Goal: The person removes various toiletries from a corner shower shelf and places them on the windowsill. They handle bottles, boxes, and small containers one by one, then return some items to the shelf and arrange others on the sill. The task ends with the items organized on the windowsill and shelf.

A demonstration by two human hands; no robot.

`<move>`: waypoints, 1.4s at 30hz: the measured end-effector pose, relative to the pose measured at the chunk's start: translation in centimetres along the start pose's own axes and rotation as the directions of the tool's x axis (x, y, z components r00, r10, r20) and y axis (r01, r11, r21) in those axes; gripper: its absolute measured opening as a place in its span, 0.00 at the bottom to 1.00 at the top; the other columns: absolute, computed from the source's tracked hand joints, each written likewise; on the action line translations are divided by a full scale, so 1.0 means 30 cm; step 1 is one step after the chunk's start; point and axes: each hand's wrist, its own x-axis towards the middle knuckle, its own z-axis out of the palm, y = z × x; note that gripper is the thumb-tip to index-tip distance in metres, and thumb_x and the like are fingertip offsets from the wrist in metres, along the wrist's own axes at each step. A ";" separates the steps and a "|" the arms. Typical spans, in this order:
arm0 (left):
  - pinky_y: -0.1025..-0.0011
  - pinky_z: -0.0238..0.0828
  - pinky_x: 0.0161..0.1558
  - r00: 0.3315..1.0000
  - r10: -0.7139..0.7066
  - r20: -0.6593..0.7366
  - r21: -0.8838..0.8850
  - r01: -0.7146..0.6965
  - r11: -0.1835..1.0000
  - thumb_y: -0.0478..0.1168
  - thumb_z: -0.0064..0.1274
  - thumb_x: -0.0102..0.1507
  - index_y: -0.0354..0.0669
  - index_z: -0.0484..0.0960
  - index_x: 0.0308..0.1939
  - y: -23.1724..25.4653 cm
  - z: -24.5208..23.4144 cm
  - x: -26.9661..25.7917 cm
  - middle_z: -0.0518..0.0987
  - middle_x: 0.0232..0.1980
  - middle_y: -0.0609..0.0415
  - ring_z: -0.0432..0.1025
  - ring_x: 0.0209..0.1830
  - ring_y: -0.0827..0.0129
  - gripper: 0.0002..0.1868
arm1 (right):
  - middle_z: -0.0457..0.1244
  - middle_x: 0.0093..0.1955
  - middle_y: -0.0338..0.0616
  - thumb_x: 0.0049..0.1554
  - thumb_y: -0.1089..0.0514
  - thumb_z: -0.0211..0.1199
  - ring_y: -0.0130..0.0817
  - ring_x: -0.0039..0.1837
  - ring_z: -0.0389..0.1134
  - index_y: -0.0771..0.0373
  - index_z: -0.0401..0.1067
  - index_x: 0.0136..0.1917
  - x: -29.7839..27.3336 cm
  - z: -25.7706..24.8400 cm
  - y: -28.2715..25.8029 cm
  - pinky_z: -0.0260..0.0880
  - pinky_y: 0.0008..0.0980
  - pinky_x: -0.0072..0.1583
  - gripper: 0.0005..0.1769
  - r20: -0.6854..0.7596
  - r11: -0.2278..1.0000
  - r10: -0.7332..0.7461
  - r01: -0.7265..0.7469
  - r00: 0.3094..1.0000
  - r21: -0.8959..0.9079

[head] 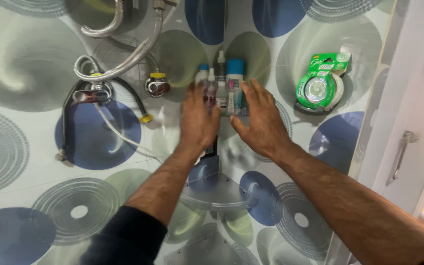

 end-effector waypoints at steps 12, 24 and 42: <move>0.57 0.72 0.60 0.987 -0.159 -0.024 -0.254 0.148 0.956 0.37 0.54 0.63 0.35 0.51 0.78 -0.172 -0.211 0.009 0.63 0.73 0.35 0.68 0.67 0.50 0.42 | 0.42 0.81 0.64 0.55 0.49 0.71 0.62 0.82 0.42 0.64 0.42 0.81 0.116 0.088 -0.157 0.43 0.54 0.79 0.53 0.023 0.989 -0.148 0.148 0.989 0.033; 0.56 0.67 0.64 0.996 -0.006 -0.087 -0.229 -0.014 0.973 0.37 0.57 0.63 0.32 0.58 0.74 -0.193 -0.202 -0.070 0.67 0.70 0.34 0.70 0.64 0.46 0.38 | 0.46 0.79 0.68 0.54 0.54 0.71 0.62 0.78 0.49 0.66 0.49 0.78 0.161 0.217 -0.181 0.52 0.52 0.76 0.47 0.023 0.998 -0.067 0.067 0.997 0.018; 0.49 0.68 0.61 0.993 -0.092 0.070 -0.179 0.103 0.978 0.39 0.65 0.56 0.30 0.50 0.74 -0.229 0.317 0.146 0.64 0.65 0.30 0.64 0.63 0.40 0.50 | 0.65 0.60 0.71 0.54 0.56 0.68 0.60 0.62 0.70 0.76 0.48 0.77 0.183 0.296 0.144 0.71 0.46 0.63 0.47 0.018 0.915 0.368 -0.366 0.930 0.168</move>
